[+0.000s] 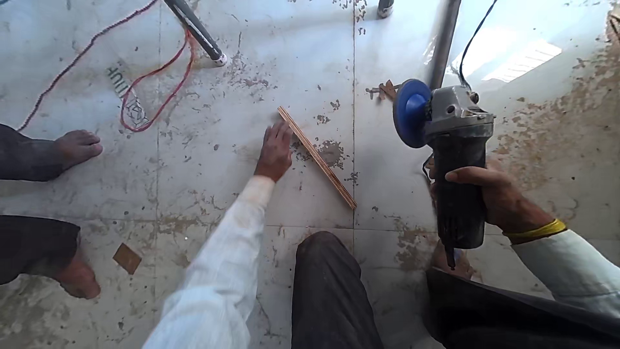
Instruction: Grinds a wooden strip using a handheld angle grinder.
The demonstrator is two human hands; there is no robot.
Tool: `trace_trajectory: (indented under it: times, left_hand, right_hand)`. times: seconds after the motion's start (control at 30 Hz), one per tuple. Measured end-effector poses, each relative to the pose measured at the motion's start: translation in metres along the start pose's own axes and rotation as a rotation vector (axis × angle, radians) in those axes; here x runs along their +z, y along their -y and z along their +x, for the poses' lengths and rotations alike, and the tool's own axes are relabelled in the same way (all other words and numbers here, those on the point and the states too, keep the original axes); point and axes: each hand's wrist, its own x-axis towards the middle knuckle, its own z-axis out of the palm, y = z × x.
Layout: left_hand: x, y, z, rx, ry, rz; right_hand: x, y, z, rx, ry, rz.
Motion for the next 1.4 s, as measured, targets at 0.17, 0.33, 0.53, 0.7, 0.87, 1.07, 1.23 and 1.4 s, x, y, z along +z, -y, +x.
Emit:
trace_trajectory:
  times: [0.17, 0.33, 0.53, 0.7, 0.87, 1.07, 1.23, 1.4]
  left_hand:
    - [-0.007, 0.022, 0.06, 0.234, 0.277, 0.302]
    - [-0.032, 0.02, 0.024, -0.096, 0.589, 0.008]
    - [-0.042, 0.037, -0.019, -0.447, 0.7, -0.488]
    - [-0.035, 0.04, -0.027, -0.497, 0.704, -0.575]
    - [-0.029, 0.025, -0.031, -0.399, 0.535, -0.368]
    - [0.049, -0.034, -0.066, -0.269, -0.074, -0.077]
    - [0.082, -0.045, -0.074, -0.33, -0.293, -0.131]
    - [0.081, -0.041, -0.072, -0.298, -0.284, -0.128]
  right_hand:
    - [0.0, 0.001, -0.005, 0.042, -0.033, 0.001]
    - [-0.012, 0.006, -0.011, 0.055, -0.062, 0.007]
    - [-0.014, 0.006, -0.007, 0.038, -0.09, -0.001]
    - [-0.015, 0.004, -0.009, 0.021, -0.079, 0.005]
    - [-0.011, 0.004, -0.008, 0.035, -0.092, -0.039]
    - [0.014, 0.014, -0.003, 0.089, -0.088, -0.264]
    - [0.036, 0.009, 0.014, 0.084, -0.045, -0.564]
    - [0.066, 0.012, 0.028, 0.117, -0.007, -0.776]
